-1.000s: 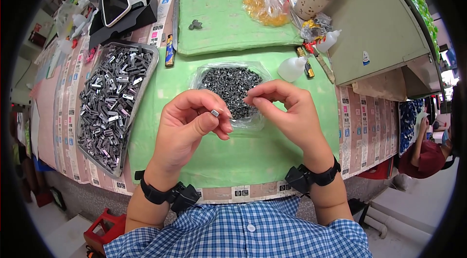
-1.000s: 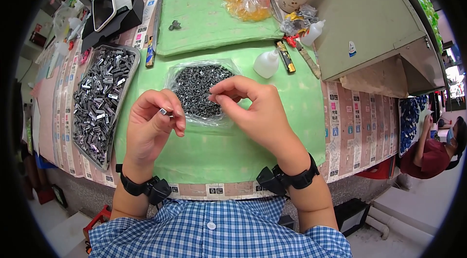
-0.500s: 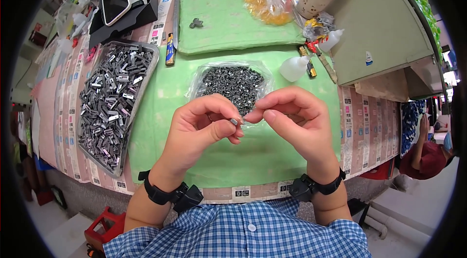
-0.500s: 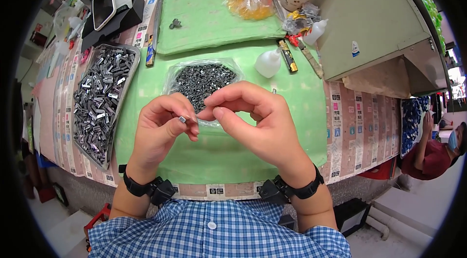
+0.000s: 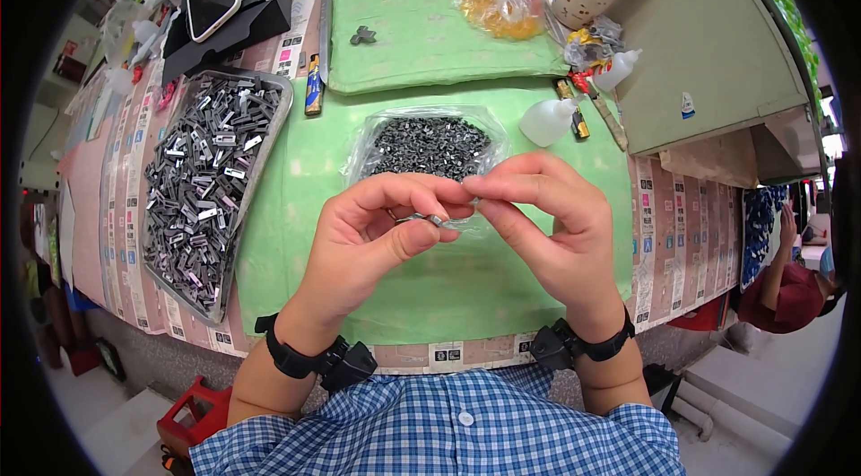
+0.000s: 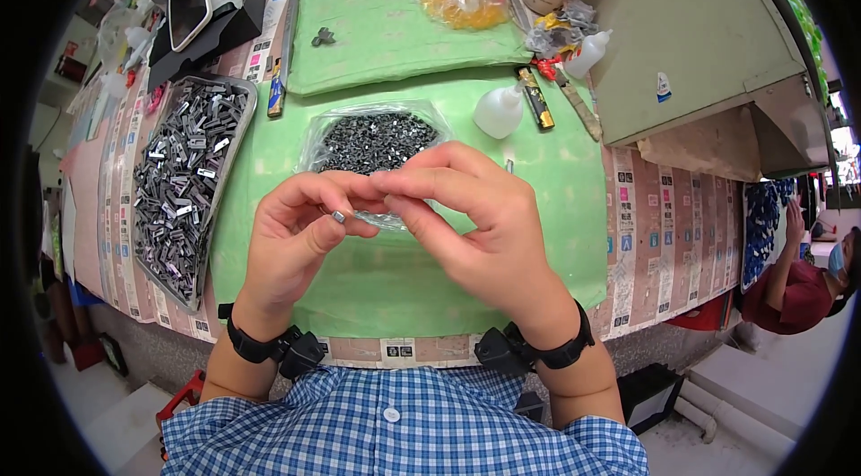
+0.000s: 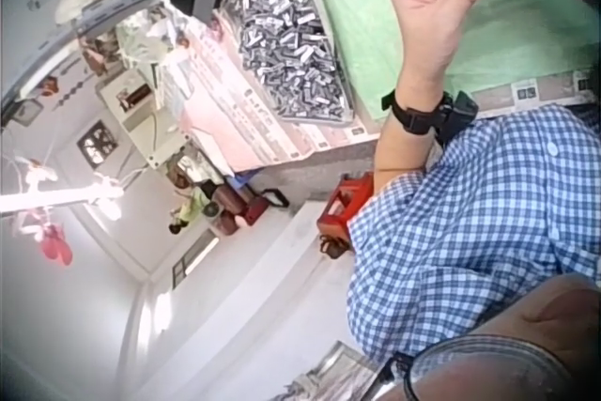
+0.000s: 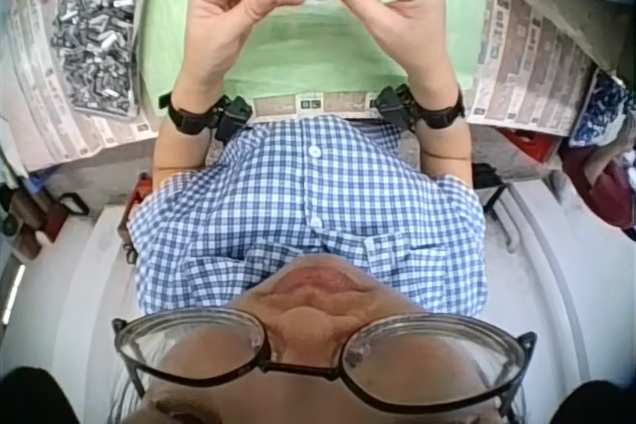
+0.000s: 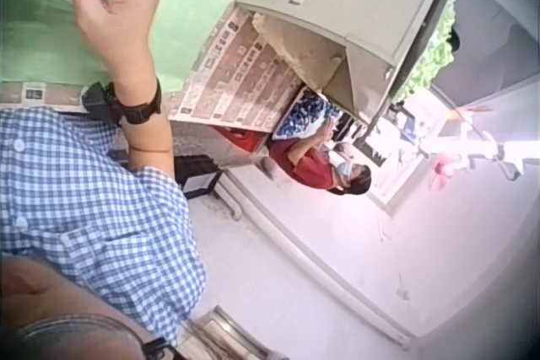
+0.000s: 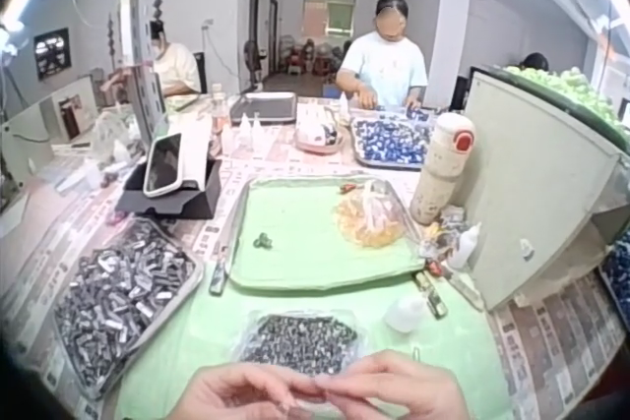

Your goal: Applying glue to small plastic or metal components and assembling them at a workbench.

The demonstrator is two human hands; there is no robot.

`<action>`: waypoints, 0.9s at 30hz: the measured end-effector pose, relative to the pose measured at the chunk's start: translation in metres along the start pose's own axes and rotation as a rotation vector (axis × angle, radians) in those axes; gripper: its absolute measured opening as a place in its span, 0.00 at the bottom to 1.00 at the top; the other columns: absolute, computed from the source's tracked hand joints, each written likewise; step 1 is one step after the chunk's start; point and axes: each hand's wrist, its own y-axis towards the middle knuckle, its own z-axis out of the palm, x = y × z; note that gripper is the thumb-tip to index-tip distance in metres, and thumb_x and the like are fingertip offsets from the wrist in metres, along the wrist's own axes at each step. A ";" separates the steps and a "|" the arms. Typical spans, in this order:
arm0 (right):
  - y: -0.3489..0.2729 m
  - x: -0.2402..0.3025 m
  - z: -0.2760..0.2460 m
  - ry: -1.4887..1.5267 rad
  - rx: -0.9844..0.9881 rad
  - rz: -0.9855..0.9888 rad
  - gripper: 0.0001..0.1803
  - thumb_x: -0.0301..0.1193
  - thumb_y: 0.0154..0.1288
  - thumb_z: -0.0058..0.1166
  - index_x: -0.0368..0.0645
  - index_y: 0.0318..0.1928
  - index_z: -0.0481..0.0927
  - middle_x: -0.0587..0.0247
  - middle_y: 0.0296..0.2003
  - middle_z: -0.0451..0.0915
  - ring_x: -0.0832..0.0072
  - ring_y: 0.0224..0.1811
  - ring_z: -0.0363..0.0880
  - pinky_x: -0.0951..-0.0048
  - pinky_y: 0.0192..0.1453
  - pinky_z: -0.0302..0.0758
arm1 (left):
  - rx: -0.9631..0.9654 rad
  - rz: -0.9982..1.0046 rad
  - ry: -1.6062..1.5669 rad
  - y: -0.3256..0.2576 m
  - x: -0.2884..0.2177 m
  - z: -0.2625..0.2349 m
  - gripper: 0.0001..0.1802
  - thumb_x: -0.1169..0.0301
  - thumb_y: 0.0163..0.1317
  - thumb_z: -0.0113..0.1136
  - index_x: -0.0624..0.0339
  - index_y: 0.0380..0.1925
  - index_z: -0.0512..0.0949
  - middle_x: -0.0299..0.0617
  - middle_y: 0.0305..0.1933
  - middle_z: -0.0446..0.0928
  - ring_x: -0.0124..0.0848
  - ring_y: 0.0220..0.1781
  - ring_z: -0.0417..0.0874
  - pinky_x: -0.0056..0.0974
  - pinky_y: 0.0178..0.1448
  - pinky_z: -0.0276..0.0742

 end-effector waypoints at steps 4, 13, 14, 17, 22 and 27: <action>-0.001 -0.005 0.001 -0.375 -0.114 -0.165 0.13 0.18 0.48 0.59 0.44 0.37 0.82 0.63 0.29 0.77 0.73 0.31 0.77 0.77 0.37 0.72 | -0.018 -0.056 0.025 -0.001 -0.001 0.002 0.06 0.73 0.59 0.57 0.61 0.35 0.71 0.57 0.53 0.71 0.45 0.55 0.74 0.39 0.52 0.77; 0.005 -0.008 0.000 -0.225 -0.185 -0.228 0.12 0.14 0.46 0.57 0.40 0.33 0.78 0.61 0.29 0.77 0.71 0.32 0.78 0.75 0.33 0.74 | -0.011 -0.042 0.071 -0.001 -0.001 0.006 0.08 0.71 0.59 0.58 0.62 0.34 0.70 0.60 0.55 0.69 0.46 0.56 0.73 0.40 0.55 0.75; 0.004 -0.009 0.000 -0.229 -0.187 -0.227 0.12 0.14 0.46 0.57 0.40 0.33 0.78 0.61 0.29 0.77 0.71 0.32 0.78 0.75 0.33 0.74 | -0.010 -0.046 0.069 -0.001 -0.001 0.006 0.08 0.70 0.59 0.58 0.62 0.34 0.70 0.60 0.55 0.69 0.46 0.56 0.73 0.40 0.55 0.75; 0.002 -0.010 -0.001 -0.173 -0.155 -0.224 0.12 0.12 0.46 0.55 0.38 0.32 0.74 0.59 0.29 0.77 0.69 0.33 0.78 0.73 0.34 0.75 | -0.009 -0.051 0.060 -0.001 0.000 0.007 0.09 0.70 0.58 0.58 0.62 0.34 0.71 0.61 0.55 0.69 0.45 0.56 0.73 0.40 0.55 0.75; 0.000 -0.012 0.000 -0.219 -0.160 -0.248 0.12 0.12 0.46 0.55 0.38 0.33 0.74 0.58 0.29 0.77 0.66 0.32 0.78 0.72 0.34 0.75 | -0.014 -0.054 0.054 -0.001 -0.001 0.009 0.09 0.70 0.58 0.58 0.62 0.34 0.71 0.61 0.55 0.69 0.45 0.55 0.74 0.40 0.55 0.75; 0.001 -0.013 -0.001 -0.260 -0.147 -0.287 0.13 0.13 0.46 0.56 0.38 0.34 0.74 0.57 0.30 0.77 0.64 0.33 0.78 0.70 0.34 0.75 | -0.022 -0.051 0.052 -0.001 -0.001 0.009 0.09 0.70 0.58 0.58 0.62 0.34 0.71 0.62 0.55 0.69 0.46 0.55 0.74 0.40 0.54 0.75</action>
